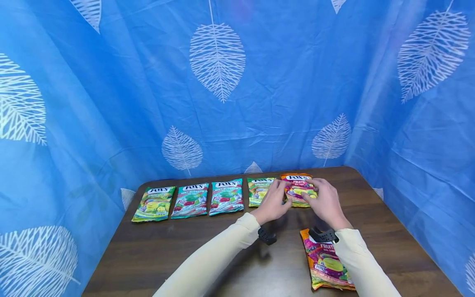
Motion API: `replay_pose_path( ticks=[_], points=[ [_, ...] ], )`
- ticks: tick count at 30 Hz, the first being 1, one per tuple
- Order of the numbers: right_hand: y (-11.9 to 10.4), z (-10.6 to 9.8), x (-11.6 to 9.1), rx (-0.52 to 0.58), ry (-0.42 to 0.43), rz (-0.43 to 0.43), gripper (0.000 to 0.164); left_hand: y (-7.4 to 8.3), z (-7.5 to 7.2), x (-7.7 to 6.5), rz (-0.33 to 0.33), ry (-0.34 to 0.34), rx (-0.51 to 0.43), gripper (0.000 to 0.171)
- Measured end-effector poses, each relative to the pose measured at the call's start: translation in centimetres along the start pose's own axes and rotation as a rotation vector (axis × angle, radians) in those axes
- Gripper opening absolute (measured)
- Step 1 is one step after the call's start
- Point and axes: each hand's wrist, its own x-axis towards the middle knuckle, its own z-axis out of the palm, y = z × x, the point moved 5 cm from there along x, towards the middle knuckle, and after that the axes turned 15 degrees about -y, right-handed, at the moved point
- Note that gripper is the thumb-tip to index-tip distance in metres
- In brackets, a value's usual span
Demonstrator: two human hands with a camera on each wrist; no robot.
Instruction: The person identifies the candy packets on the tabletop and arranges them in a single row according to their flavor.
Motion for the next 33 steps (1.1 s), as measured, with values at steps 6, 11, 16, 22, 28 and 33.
replay_pose_path(
  ticks=[6, 11, 16, 22, 28, 33],
  points=[
    [-2.9, -0.4, -1.7, -0.021, 0.056, -0.053, 0.052, 0.8, -0.8, -2.5, 0.054, 0.003, -0.034, 0.057],
    [-4.6, -0.6, -3.6, -0.024, 0.088, -0.079, 0.048, 1.6, -1.1, -4.6, 0.113, 0.017, -0.1, 0.058],
    [-5.5, -0.6, -6.0, -0.021, 0.11, -0.081, 0.051, 2.5, -0.8, -6.8, 0.116, 0.003, -0.174, 0.057],
    [-5.0, -0.5, -9.3, 0.024, 0.103, 0.018, 0.063, 3.7, 0.5, -9.0, 0.155, -0.017, -0.223, 0.055],
    [-3.9, -0.5, -11.7, -0.017, 0.106, 0.107, 0.063, 4.9, 2.3, -10.2, 0.18, -0.068, -0.358, 0.053],
    [-1.7, -0.5, -13.2, -0.051, 0.123, 0.131, 0.061, 5.9, 3.8, -11.0, 0.163, -0.133, -0.44, 0.053]
  ],
)
